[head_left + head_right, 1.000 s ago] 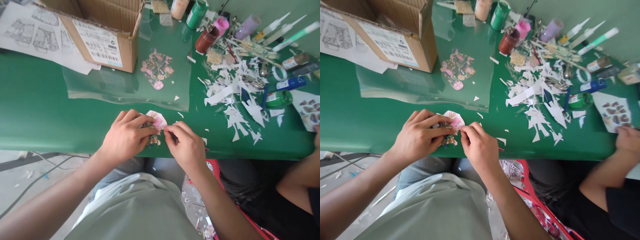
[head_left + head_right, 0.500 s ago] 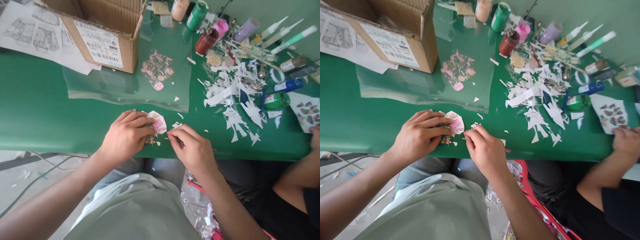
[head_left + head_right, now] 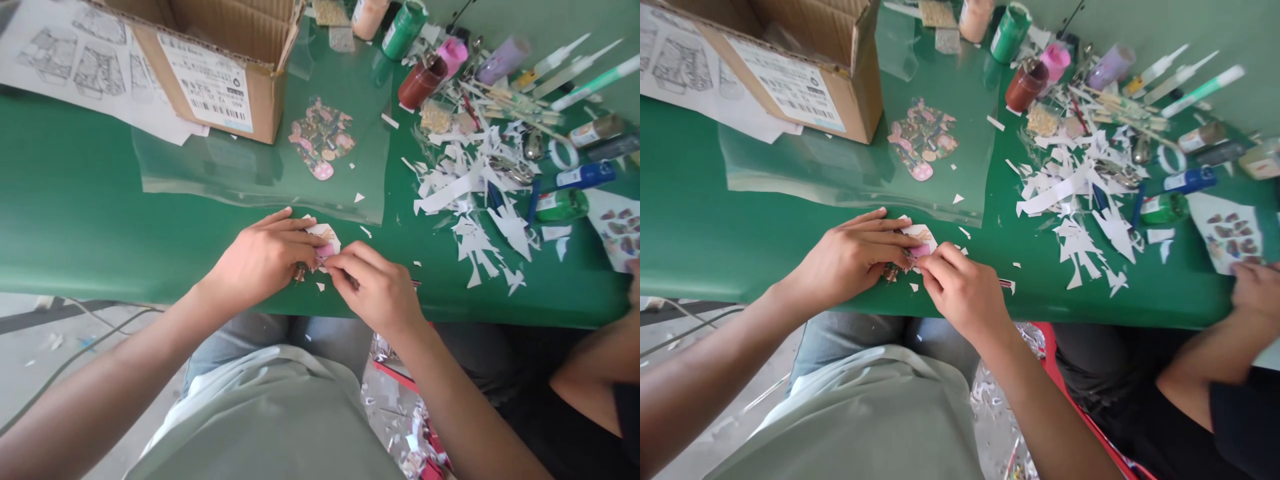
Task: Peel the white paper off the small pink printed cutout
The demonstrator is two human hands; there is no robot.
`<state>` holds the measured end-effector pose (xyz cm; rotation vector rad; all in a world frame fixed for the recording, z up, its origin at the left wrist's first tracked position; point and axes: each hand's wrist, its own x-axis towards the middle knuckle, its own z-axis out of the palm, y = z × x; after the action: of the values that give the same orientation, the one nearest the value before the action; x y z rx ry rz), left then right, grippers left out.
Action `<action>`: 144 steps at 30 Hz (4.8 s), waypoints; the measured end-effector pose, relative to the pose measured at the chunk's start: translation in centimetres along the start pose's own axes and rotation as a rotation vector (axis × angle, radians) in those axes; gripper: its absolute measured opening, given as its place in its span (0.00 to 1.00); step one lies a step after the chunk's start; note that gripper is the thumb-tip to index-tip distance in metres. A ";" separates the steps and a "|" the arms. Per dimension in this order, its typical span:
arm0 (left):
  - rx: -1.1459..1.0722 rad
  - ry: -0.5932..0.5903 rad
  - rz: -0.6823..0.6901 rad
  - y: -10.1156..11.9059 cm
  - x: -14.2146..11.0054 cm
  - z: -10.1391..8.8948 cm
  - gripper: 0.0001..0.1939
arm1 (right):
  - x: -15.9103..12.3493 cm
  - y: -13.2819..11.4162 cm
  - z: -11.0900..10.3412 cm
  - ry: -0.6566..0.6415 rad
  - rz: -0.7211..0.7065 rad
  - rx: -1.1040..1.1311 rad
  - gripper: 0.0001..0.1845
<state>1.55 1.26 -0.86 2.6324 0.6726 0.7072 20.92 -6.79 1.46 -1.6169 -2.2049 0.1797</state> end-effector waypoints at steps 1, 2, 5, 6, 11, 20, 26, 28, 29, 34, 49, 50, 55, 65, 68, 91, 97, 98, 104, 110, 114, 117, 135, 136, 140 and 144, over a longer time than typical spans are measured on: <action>-0.002 0.000 0.002 0.0 0.0 0.0 0.22 | 0.0 0.0 0.0 -0.003 -0.001 -0.001 0.11; -0.004 -0.001 0.003 0.0 0.0 0.0 0.22 | 0.0 0.0 -0.1 -0.007 -0.002 -0.001 0.11; -0.008 -0.003 0.003 0.0 0.0 0.0 0.22 | 0.0 0.0 -0.1 -0.004 -0.007 0.000 0.11; -0.011 -0.004 0.001 0.0 0.0 0.0 0.22 | 0.0 0.0 0.0 0.000 -0.009 0.000 0.11; -0.015 -0.017 -0.012 0.0 0.1 -0.1 0.21 | 0.0 0.2 0.1 0.013 -0.042 -0.036 0.11; -0.002 0.000 0.004 0.0 0.1 0.0 0.19 | -0.1 0.6 -0.3 -0.012 -0.145 -0.178 0.12; -0.013 -0.037 -0.026 0.1 0.1 -0.2 0.22 | -0.8 0.5 -0.7 -0.005 -0.111 -0.201 0.13; -0.009 -0.044 -0.029 0.2 0.1 -0.3 0.22 | -1.3 0.4 -0.9 0.004 -0.070 -0.195 0.12; -0.003 -0.037 -0.030 0.2 0.0 -0.3 0.21 | -1.5 0.4 -1.1 0.002 -0.040 -0.186 0.11; 0.081 0.037 -0.036 0.4 0.0 -0.1 0.20 | -2.1 -0.2 -1.9 -0.026 0.090 -0.119 0.10; 0.252 0.042 -0.097 1.9 -0.4 -0.2 0.14 | -0.6 -1.0 0.9 0.154 0.278 -0.024 0.10; 0.249 0.042 -0.095 1.9 -0.4 -0.2 0.14 | -0.5 -0.9 0.9 0.153 0.283 -0.024 0.10; 0.250 0.048 -0.081 1.7 -0.3 -0.2 0.14 | -0.5 -1.0 1.0 0.155 0.284 -0.044 0.10; 0.249 0.044 -0.079 1.8 -0.3 -0.2 0.14 | -0.3 -1.0 1.0 0.135 0.275 -0.091 0.10; 0.248 0.046 -0.079 1.7 -0.4 -0.2 0.14 | -0.3 -0.8 1.0 0.133 0.241 -0.139 0.11; 0.148 0.016 -0.031 1.2 -0.3 -0.2 0.19 | -0.6 0.5 0.0 0.132 0.033 -0.079 0.10; 0.142 0.014 -0.031 1.2 -0.4 -0.2 0.20 | -0.4 0.5 0.3 0.129 0.005 -0.121 0.10; 0.140 0.011 -0.034 1.2 -0.4 -0.2 0.20 | -0.4 0.6 0.3 0.130 -0.002 -0.117 0.10; 0.139 0.017 -0.031 1.2 -0.4 -0.2 0.20 | -0.5 0.7 0.4 0.128 0.001 -0.112 0.11; 0.141 0.017 -0.029 1.2 -0.4 -0.2 0.20 | -0.3 0.9 0.4 0.116 -0.014 -0.101 0.11; 0.146 0.013 -0.040 1.2 -0.4 -0.2 0.20 | -0.3 1.2 0.2 0.094 -0.075 -0.140 0.11; 0.143 0.004 -0.045 1.2 -0.4 -0.2 0.20 | -0.3 1.6 -0.1 0.067 -0.119 -0.169 0.11; 0.124 0.010 -0.062 1.3 -0.3 -0.3 0.20 | -1.4 2.8 -1.7 0.045 -0.101 -0.191 0.11; 0.128 0.013 -0.056 1.3 -0.3 -0.3 0.20 | -1.5 2.7 -1.8 0.050 -0.083 -0.179 0.11; 0.173 -0.005 -0.048 1.6 -0.2 -0.3 0.18 | -1.8 2.0 -1.6 0.093 -0.025 -0.136 0.11; 0.264 -0.003 -0.110 2.7 -0.4 -0.3 0.16 | -1.7 1.5 -1.1 0.107 0.082 -0.226 0.11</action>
<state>2.06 -1.10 0.34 2.8037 0.9613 0.6201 23.09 -8.10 1.54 -1.7916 -2.1419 -0.1358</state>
